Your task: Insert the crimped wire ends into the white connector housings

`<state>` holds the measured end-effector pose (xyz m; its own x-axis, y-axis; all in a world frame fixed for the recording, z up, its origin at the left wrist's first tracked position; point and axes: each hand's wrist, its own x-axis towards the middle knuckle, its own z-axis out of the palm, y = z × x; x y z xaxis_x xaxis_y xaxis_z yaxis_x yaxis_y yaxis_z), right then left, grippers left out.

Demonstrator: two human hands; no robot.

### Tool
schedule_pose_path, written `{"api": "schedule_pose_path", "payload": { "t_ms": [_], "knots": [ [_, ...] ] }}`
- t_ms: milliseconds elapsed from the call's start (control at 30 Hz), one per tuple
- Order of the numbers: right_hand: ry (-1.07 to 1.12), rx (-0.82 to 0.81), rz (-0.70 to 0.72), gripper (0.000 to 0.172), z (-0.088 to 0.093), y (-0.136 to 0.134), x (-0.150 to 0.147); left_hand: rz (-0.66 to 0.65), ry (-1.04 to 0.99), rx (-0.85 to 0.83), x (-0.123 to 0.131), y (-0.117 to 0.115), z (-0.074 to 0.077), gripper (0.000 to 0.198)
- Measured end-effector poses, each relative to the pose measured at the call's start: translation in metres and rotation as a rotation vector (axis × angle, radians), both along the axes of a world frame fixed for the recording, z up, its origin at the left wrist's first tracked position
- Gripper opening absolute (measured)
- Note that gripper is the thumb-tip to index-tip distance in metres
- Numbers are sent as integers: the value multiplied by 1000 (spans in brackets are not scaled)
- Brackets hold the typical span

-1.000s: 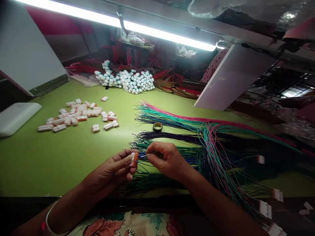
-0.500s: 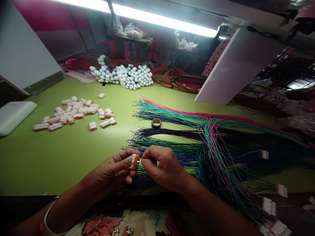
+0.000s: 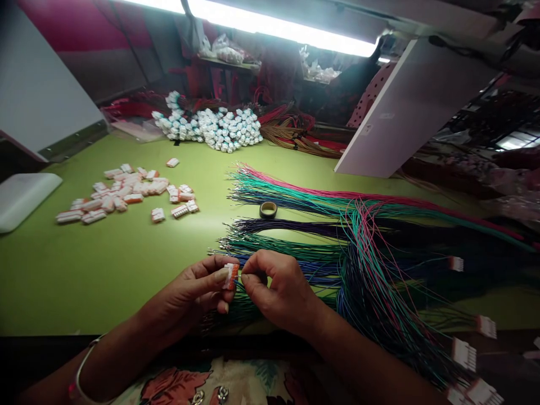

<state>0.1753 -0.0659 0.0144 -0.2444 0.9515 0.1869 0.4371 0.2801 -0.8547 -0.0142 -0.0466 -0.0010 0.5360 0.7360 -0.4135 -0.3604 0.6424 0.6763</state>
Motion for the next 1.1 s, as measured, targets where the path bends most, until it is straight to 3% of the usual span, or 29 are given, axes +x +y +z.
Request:
{"api": "schedule_pose_path", "payload": {
  "t_ms": [367,700,1100],
  "knots": [
    [70,-273,-21,16,2,1,1,-14,25,17,2,-2,1,15],
    [12,-261,-48,24,0,0,1,-22,55,8,3,-3,1,16],
    [-40,-136,-88,24,-2,-6,-4,7,89,76,8,-6,0,17]
  ]
}}
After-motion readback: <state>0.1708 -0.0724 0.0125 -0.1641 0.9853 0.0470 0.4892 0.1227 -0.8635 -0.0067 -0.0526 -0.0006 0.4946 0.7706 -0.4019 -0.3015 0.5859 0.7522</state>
